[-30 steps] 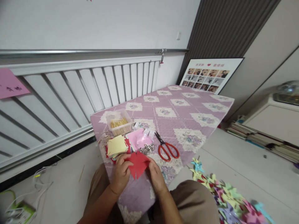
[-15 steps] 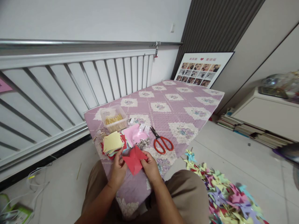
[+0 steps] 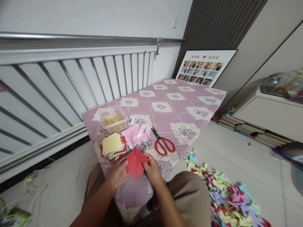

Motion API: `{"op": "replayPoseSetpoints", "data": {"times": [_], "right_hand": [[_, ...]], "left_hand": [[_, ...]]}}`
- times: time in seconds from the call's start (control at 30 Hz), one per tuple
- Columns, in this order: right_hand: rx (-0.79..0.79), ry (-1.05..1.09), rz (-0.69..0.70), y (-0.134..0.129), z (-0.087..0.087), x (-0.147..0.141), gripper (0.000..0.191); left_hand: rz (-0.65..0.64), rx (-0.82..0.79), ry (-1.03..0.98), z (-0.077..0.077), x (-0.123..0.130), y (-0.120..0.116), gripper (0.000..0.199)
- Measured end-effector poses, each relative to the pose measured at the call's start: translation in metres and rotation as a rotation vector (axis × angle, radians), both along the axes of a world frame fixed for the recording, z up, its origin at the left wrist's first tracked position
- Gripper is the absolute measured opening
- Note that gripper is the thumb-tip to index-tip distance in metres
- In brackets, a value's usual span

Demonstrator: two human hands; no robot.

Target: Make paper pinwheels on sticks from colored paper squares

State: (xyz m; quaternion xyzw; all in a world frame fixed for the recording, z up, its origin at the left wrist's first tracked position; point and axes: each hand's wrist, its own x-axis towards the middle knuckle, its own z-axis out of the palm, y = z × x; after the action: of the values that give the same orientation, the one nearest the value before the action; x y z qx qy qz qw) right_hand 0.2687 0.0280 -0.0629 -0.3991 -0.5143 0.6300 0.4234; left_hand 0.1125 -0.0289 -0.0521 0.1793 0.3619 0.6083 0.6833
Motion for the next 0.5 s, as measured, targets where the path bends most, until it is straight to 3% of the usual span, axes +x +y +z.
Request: {"op": "replayPoseSetpoints", "data": {"times": [0.17, 0.33, 0.5], "right_hand": [[0.059, -0.032, -0.029, 0.0, -0.005, 0.0, 0.031], [0.305, -0.334, -0.352, 0.012, -0.021, 0.013, 0.034], [0.482, -0.585, -0.429, 0.052, -0.007, 0.046, 0.029]], "left_hand": [[0.099, -0.13, -0.071, 0.0, 0.009, 0.009, 0.035], [0.185, -0.187, -0.083, -0.004, 0.009, 0.013, 0.025], [0.204, -0.203, -0.133, -0.007, 0.008, 0.012, 0.029]]}}
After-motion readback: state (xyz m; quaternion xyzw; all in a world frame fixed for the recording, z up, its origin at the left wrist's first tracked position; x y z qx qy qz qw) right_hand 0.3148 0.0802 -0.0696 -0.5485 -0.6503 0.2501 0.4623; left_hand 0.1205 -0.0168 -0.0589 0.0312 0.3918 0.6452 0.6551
